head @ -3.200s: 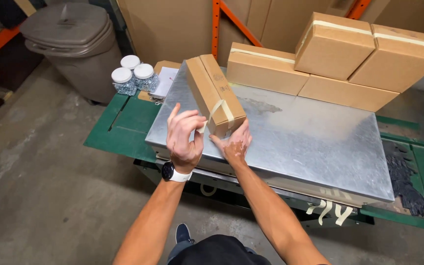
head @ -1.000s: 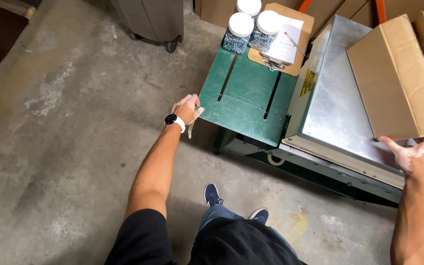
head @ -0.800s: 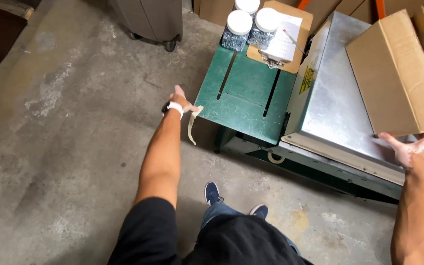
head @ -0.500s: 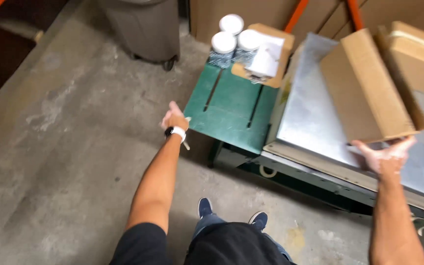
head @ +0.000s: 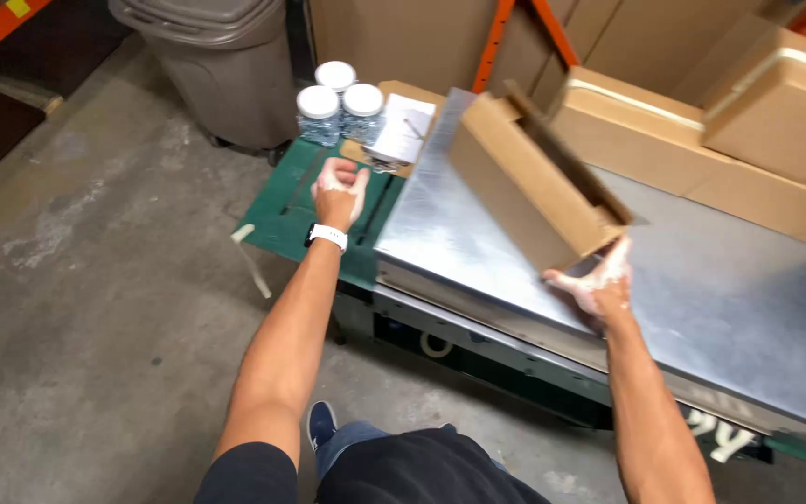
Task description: The person unboxes small jars of screws, pours the screws into smaller cardboard boxes, and seals the boxes with tape.
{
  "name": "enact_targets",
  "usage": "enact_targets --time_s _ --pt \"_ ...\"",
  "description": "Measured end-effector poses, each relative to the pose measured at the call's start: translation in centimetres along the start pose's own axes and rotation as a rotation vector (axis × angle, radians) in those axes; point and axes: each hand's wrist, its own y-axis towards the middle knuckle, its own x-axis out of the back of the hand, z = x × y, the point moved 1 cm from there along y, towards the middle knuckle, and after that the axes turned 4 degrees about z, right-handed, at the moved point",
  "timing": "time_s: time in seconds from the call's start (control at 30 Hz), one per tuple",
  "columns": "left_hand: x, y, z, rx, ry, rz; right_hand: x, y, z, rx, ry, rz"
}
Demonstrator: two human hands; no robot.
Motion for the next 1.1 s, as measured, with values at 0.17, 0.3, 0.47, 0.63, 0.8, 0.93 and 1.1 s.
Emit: enact_targets --time_s 0.17,0.3,0.47,0.63,0.8,0.93,1.1 --pt "-5.3 -3.8 -7.2 -0.173 -0.347 0.244 3.6 -0.3 -0.6 0.014 0.001 0.21" --pt "-3.0 -7.5 -13.2 -0.301 -0.468 0.413 7.3 -0.8 -2.6 -0.017 -0.046 0.299" --pt "-1.3 -8.5 -18.2 -0.253 -0.58 0.832 13.1 -3.6 0.6 0.055 -0.28 0.496" --pt "-11.4 -1.0 -14.0 -0.421 -0.423 0.843 13.8 -0.9 -3.2 0.422 -0.082 -0.044" --pt "-17.8 1.0 -12.9 -0.12 -0.11 0.645 12.8 -2.6 6.6 0.186 -0.197 0.328" --pt "-13.7 -2.5 -16.4 -0.053 0.016 0.529 8.5 -3.0 4.5 0.555 -0.559 0.304" --pt "-9.8 -8.0 -20.3 -0.529 0.233 0.222 7.6 -3.1 4.9 0.557 -0.734 0.154"
